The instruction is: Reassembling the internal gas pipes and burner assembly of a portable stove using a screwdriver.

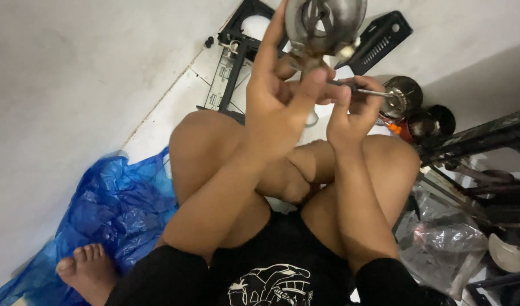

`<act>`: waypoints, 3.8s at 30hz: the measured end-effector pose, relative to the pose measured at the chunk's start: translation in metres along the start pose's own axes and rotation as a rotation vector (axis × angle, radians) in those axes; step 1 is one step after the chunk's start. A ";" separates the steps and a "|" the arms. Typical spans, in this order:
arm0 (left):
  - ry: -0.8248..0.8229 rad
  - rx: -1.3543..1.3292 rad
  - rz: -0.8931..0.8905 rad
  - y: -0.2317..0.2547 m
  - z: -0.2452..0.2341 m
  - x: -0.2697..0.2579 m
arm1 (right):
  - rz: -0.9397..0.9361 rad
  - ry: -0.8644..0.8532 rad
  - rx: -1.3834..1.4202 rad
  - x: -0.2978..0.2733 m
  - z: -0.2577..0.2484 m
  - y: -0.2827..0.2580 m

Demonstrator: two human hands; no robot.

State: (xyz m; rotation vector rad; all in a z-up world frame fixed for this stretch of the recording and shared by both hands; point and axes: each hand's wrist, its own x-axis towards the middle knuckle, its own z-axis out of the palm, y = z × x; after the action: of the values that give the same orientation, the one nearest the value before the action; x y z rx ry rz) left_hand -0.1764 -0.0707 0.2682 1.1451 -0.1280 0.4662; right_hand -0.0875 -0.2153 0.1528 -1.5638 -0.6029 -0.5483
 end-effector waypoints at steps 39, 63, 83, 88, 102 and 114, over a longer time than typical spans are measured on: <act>-0.110 0.216 -0.655 -0.224 -0.162 0.107 | -0.182 -0.062 0.125 0.022 0.086 0.132; -0.197 0.276 -0.534 -0.217 -0.166 0.102 | -0.048 -0.139 -0.091 0.023 0.055 0.095; -0.222 0.371 -0.532 -0.216 -0.165 0.105 | 0.058 -0.197 -0.104 0.013 0.066 0.109; -0.234 0.295 -0.536 -0.216 -0.166 0.102 | -0.113 -0.080 -0.134 0.012 0.064 0.105; -0.206 0.434 -0.621 -0.219 -0.168 0.105 | 0.112 -0.271 -0.261 0.014 0.075 0.111; -0.223 0.313 -0.538 -0.217 -0.171 0.103 | 0.009 -0.200 -0.307 0.019 0.074 0.105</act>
State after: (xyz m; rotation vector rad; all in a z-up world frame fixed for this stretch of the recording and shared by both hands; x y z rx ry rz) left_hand -0.0160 0.0412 0.0475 1.4754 0.0644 -0.1263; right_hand -0.0042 -0.1456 0.0817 -1.9264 -0.6858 -0.4968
